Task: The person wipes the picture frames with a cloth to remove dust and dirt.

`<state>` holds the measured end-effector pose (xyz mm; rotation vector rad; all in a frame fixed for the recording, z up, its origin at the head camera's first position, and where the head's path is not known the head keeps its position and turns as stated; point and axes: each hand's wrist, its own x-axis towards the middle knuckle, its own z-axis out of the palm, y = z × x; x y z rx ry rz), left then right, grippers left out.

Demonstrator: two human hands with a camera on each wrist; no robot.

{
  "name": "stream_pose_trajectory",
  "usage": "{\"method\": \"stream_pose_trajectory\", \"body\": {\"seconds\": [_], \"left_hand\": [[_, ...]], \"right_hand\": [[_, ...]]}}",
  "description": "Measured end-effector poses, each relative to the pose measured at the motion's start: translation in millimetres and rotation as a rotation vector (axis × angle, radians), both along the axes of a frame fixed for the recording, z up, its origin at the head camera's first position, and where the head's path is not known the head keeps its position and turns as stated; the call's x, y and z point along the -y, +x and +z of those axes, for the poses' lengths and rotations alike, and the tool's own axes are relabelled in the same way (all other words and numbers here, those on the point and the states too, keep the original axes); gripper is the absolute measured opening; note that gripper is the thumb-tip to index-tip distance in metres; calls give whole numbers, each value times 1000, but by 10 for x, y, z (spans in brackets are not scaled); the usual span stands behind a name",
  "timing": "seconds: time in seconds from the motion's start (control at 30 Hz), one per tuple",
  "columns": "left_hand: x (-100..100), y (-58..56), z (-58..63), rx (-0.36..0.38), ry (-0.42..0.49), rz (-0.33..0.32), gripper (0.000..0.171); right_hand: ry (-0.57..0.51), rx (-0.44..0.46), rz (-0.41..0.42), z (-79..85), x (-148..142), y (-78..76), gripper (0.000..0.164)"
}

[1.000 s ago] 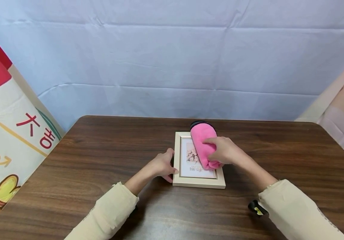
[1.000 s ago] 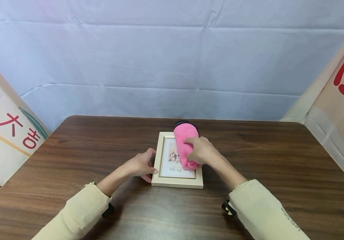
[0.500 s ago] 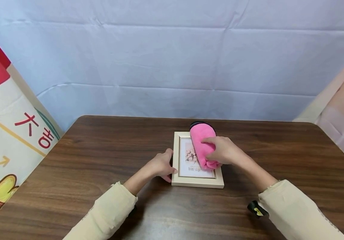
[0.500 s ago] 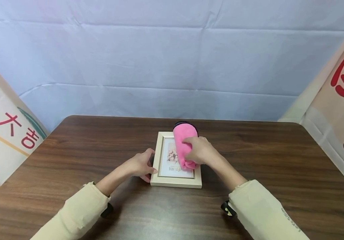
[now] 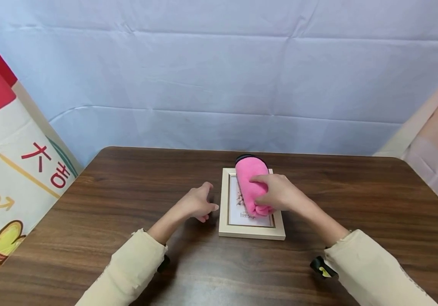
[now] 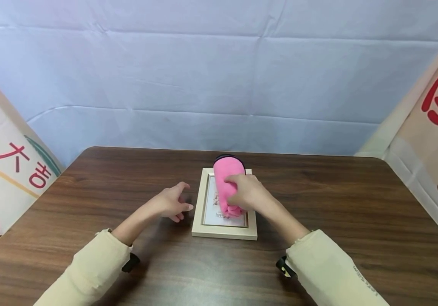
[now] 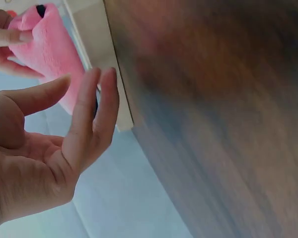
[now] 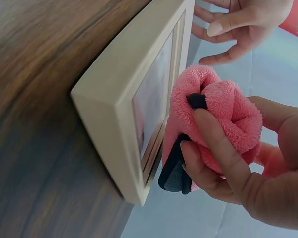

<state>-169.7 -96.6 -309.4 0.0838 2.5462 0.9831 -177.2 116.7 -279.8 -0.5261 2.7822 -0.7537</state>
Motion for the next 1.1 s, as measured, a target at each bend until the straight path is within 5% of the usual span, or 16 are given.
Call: {"method": "stream_pose_trajectory", "body": {"seconds": [0.5,1.1], "left_hand": [[404,-15,109,-56,-107,-13,53],[707,17,257,-88,-203,-32,48]], "right_hand": [[-21,-38,75,24,373,74,54],[-77,17,138,-33,879,264,53]]}}
